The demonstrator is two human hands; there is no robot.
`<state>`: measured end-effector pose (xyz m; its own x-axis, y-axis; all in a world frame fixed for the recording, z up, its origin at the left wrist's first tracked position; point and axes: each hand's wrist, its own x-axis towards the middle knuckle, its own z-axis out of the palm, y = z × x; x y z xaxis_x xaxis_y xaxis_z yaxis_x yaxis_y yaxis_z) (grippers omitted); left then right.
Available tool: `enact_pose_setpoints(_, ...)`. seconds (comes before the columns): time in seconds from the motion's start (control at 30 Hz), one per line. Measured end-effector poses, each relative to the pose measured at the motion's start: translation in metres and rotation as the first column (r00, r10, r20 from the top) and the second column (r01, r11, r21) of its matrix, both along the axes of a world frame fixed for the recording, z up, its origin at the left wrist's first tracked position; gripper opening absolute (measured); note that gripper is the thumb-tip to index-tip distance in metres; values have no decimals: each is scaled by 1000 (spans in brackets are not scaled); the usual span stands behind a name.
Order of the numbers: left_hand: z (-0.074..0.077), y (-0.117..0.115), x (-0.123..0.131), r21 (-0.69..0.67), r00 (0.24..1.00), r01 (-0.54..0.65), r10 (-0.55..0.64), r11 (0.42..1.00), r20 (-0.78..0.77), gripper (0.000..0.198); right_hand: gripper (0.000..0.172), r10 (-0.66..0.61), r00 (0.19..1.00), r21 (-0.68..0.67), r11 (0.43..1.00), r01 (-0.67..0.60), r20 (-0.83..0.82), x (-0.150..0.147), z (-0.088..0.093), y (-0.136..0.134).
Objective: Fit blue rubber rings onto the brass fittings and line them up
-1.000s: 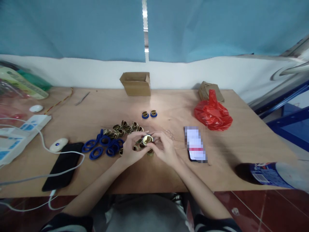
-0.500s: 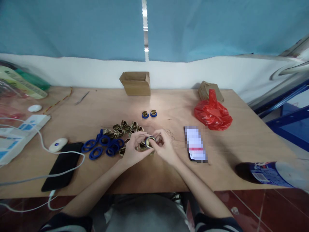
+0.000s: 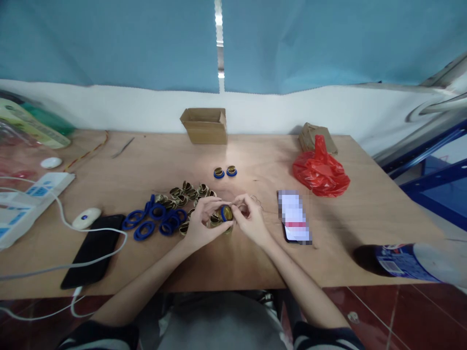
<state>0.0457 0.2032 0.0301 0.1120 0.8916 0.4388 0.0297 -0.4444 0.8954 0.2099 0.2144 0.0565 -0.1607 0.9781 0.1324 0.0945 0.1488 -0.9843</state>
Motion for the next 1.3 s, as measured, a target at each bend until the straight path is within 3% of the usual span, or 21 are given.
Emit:
enact_pose_setpoints(0.23, -2, -2, -4, -45, 1000, 5, -5, 999, -5, 46, 13, -28, 999, -3, 1000, 28, 17, 2, 0, 2)
enact_pose_setpoints(0.4, 2, 0, -6, -3, 994, -28, 27, 1000, -108, 35, 11, -31, 999, 7, 999, 31, 37, 3, 1, 3)
enact_pose_setpoints(0.67, 11, 3, -4, 168, 967, -39, 80, 985, -242, 36, 13, -41, 998, 48, 998, 38, 48, 4, 5, 1)
enact_pose_setpoints(0.93, 8, 2, -4, 126, 939, -116, 150, 985, -308, 44, 15, -40, 997, 124, 992, 31, 65, 3, 5, -5)
enact_pose_setpoints(1.03, 7, 2, -4, 113, 939, -99, 130, 989, -318, 40, 15, -18, 992, 154, 988, -1, 125, 2, 5, -7)
enact_pose_setpoints(1.17, 5, 1, -5, 102, 927, -115, 144, 988, -346, 50, 23, -75, 958, 264, 964, -1, 278, 2, 4, -7)
enact_pose_setpoints(1.3, -2, 2, -5, 253, 895, -126, 220, 959, -388, 48, 18, -119, 920, 382, 924, -36, 374, 2, 4, -7)
